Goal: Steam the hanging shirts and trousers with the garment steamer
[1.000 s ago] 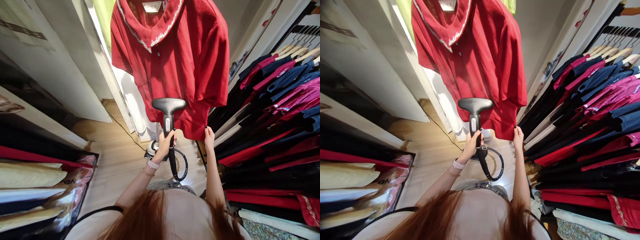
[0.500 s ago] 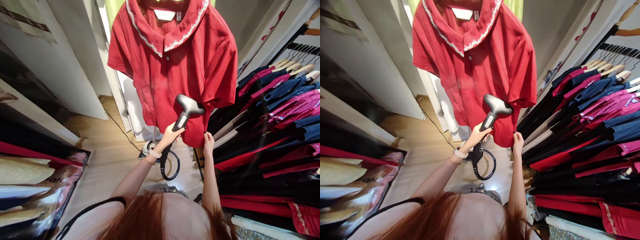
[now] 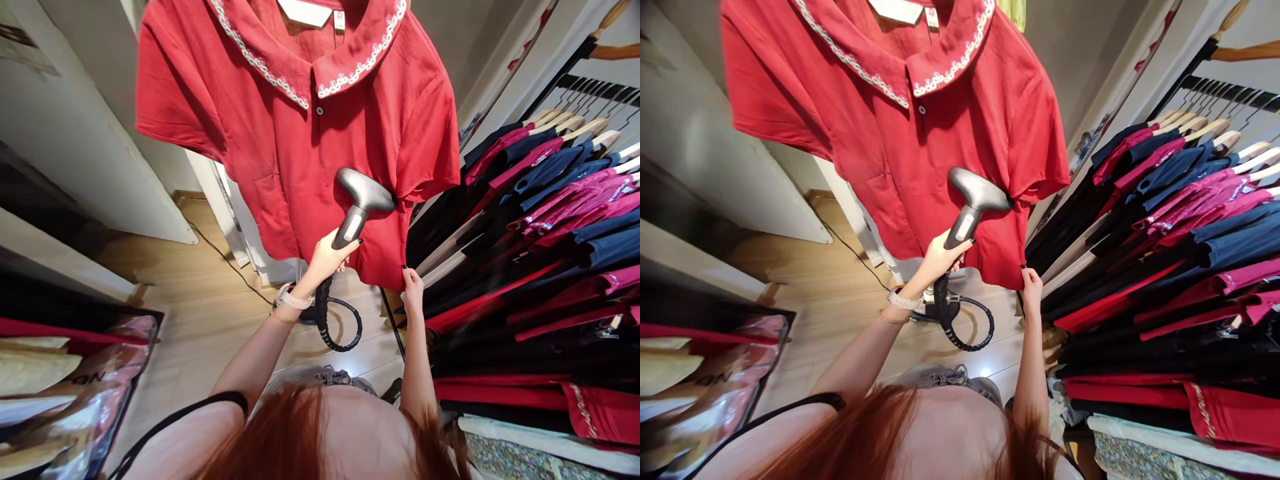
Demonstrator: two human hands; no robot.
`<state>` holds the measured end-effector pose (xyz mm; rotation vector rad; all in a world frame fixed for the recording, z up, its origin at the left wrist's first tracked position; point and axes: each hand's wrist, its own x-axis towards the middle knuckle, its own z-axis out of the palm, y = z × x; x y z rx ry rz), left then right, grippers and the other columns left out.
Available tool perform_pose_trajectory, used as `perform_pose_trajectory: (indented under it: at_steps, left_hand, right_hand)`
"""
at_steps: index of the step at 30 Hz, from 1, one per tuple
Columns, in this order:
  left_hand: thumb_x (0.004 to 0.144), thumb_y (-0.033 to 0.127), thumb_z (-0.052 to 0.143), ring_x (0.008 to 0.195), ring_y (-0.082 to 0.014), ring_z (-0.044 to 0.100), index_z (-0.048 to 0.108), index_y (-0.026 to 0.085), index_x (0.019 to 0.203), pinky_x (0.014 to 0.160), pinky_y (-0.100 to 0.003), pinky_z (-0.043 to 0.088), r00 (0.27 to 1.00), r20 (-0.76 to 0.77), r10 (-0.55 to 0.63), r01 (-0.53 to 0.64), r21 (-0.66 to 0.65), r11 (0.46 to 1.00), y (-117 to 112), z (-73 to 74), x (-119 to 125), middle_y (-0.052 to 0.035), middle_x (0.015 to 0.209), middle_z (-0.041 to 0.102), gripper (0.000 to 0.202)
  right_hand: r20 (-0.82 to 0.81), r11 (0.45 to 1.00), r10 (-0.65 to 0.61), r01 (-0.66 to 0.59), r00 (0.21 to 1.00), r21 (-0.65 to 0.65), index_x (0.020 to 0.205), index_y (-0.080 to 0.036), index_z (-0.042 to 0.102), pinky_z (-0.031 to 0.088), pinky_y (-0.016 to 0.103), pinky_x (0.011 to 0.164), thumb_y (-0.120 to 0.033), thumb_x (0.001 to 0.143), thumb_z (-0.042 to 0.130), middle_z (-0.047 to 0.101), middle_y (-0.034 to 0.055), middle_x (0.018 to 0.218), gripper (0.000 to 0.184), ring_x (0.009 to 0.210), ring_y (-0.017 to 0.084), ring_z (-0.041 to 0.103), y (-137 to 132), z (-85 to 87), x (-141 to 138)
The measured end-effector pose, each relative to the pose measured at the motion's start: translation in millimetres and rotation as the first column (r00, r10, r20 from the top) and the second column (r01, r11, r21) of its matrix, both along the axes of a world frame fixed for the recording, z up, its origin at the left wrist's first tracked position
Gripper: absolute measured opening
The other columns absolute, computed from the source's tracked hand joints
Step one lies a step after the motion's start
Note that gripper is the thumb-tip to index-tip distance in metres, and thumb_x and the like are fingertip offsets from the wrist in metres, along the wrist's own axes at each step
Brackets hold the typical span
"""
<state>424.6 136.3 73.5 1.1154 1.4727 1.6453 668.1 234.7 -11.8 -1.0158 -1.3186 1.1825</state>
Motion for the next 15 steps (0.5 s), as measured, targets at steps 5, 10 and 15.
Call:
perform_pose_trajectory:
  at_steps: [5,10,15]
  left_hand:
    - [0.076,0.043,0.078,0.035,-0.0114,0.047,0.064,0.016,0.092,0.035,-0.021,0.036,0.975,-0.11,-0.191,0.18,-0.102,0.978,1,15.3,-15,0.0025,0.054,0.057,0.034]
    - [0.076,0.046,0.079,0.035,-0.0123,0.048,0.066,0.016,0.093,0.033,-0.021,0.034,0.97,-0.081,-0.23,0.218,-0.139,0.966,2,19.4,-20,0.0018,0.053,0.056,0.036]
    - [0.075,0.048,0.078,0.035,-0.0115,0.044,0.071,0.017,0.093,0.033,-0.022,0.032,0.909,-0.244,-0.34,0.286,-0.23,0.93,4,19.5,-30,0.0026,0.055,0.057,0.037]
  right_hand:
    - [-0.018,1.0,-0.019,0.019,1.0,-0.02,0.074,-0.019,0.058,0.036,0.023,0.059,-0.063,0.075,0.07,0.052,-0.0039,0.067,0.045,0.064,0.011,0.041,3,-9.7,-2]
    - [-0.081,0.995,0.07,-0.076,0.994,-0.064,0.091,-0.021,0.068,0.047,0.025,0.069,-0.056,0.072,0.077,0.067,0.0002,0.085,0.041,0.075,0.014,0.056,-6,-12.0,0]
    - [-0.154,0.983,0.137,-0.153,0.979,-0.102,0.101,-0.022,0.074,0.052,0.03,0.085,-0.042,0.068,0.084,0.074,0.0044,0.104,0.04,0.092,0.018,0.066,-14,-10.9,9]
